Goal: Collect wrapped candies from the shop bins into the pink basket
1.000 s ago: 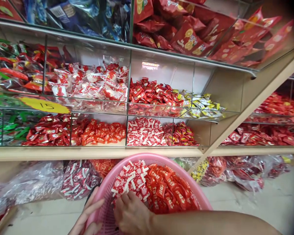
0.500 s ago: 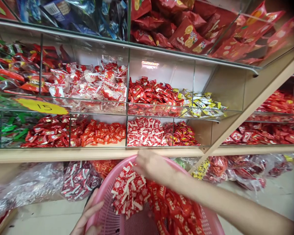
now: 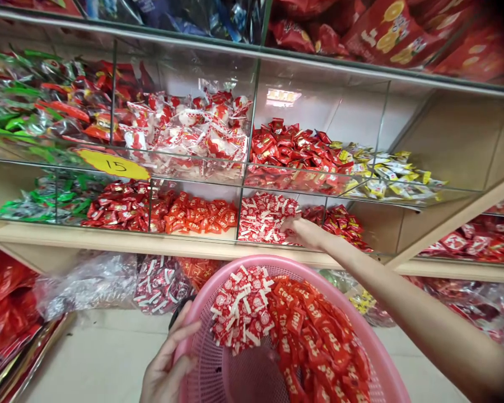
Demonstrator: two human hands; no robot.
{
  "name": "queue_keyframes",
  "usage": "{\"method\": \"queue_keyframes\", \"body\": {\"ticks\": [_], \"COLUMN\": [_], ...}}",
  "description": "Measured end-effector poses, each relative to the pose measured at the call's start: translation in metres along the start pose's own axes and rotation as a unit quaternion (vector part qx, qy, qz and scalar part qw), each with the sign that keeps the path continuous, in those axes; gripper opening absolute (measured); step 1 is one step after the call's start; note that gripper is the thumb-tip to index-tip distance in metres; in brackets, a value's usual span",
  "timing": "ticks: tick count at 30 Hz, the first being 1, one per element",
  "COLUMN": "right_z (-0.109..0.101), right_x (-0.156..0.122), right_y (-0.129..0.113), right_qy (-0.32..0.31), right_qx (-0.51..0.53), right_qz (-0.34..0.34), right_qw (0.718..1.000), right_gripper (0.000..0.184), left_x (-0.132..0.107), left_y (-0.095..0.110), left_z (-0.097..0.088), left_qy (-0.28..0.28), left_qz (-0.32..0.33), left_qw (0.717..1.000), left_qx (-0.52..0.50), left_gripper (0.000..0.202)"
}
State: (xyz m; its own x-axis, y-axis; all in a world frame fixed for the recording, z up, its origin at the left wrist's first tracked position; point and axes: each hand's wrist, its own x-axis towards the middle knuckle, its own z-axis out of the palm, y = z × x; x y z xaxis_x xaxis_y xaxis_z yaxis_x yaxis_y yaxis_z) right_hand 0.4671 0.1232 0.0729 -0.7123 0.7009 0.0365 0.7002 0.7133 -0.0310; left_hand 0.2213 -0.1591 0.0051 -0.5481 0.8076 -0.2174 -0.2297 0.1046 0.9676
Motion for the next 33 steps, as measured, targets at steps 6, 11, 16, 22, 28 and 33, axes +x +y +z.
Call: {"method": "queue_keyframes", "body": {"ticks": [6, 11, 16, 22, 28, 33], "right_z": [-0.004, -0.031, -0.047, -0.016, 0.037, 0.052], "right_x": [-0.006, -0.028, -0.045, -0.074, -0.096, -0.091], "right_y": [-0.002, -0.015, -0.040, -0.118, -0.173, -0.180], "right_qy": [-0.014, 0.043, 0.097, 0.082, -0.032, -0.038], "right_qx": [-0.017, -0.047, -0.032, 0.085, 0.035, -0.004], "right_qz": [-0.009, -0.023, -0.030, -0.097, -0.139, -0.144], "right_qw": [1.000, 0.998, 0.994, 0.988, 0.989, 0.989], "right_gripper": [0.020, 0.015, 0.012, 0.012, 0.009, 0.010], "left_x": [0.001, 0.002, 0.001, 0.000, -0.001, -0.002], "left_y": [-0.003, -0.002, -0.004, -0.006, -0.007, -0.005], "left_z": [-0.004, -0.006, -0.007, -0.008, -0.008, -0.005], "left_qy": [-0.009, -0.039, -0.041, -0.053, -0.051, -0.051], "left_qz": [0.005, -0.002, 0.006, 0.011, 0.008, -0.003], "left_qw": [1.000, 0.999, 0.999, 0.998, 0.999, 0.999], "left_qx": [0.018, 0.017, 0.015, 0.008, -0.001, -0.020], "left_gripper": [0.027, 0.027, 0.029, 0.029, 0.031, 0.030]}}
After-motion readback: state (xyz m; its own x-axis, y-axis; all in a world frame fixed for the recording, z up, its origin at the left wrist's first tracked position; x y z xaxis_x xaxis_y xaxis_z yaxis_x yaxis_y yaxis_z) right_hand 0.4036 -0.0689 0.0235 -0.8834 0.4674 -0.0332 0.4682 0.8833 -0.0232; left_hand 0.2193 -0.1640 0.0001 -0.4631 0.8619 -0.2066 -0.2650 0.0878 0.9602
